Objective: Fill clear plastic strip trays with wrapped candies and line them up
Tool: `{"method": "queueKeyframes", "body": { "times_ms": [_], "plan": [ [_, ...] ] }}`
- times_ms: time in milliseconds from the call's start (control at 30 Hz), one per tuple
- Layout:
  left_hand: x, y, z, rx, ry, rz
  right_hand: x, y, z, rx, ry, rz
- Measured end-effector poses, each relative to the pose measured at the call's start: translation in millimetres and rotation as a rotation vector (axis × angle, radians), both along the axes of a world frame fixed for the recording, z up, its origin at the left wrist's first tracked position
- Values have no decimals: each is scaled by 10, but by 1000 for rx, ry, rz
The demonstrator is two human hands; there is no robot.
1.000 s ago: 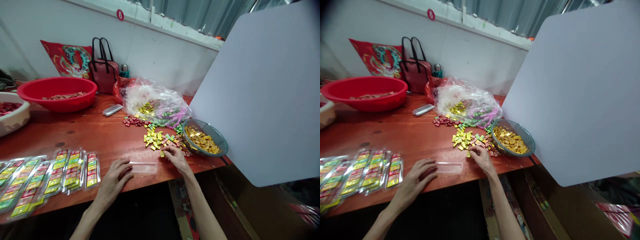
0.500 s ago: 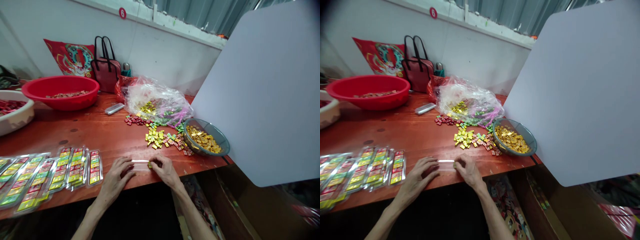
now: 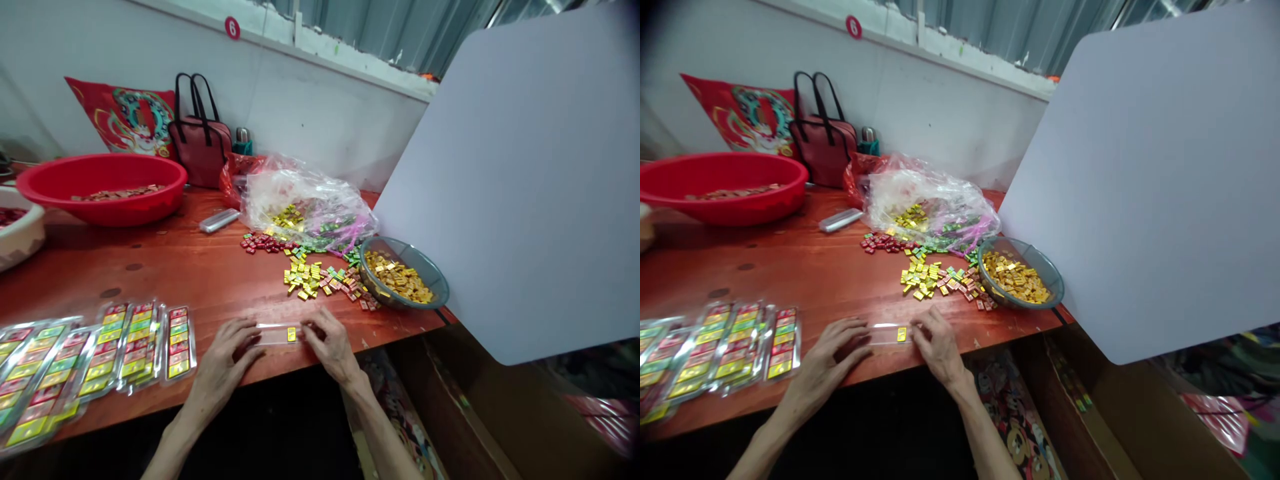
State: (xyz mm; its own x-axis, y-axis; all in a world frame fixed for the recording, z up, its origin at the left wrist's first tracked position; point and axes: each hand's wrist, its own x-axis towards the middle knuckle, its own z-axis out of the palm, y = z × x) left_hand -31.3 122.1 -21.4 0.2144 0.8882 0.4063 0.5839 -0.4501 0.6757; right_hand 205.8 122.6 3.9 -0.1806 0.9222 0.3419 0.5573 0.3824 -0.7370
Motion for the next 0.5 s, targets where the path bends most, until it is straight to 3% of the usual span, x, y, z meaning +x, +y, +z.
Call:
{"method": "queueKeyframes", "body": {
  "times_ms": [233, 367, 500],
  "plan": [
    [-2, 5, -8, -5, 3, 2, 582, 368, 9, 98, -99, -315],
    [-4, 7, -14, -11, 4, 8, 641, 541, -29, 63, -240, -316],
    [-3, 5, -8, -10, 7, 10, 589, 479, -32, 37, -251, -245]
  ]
}}
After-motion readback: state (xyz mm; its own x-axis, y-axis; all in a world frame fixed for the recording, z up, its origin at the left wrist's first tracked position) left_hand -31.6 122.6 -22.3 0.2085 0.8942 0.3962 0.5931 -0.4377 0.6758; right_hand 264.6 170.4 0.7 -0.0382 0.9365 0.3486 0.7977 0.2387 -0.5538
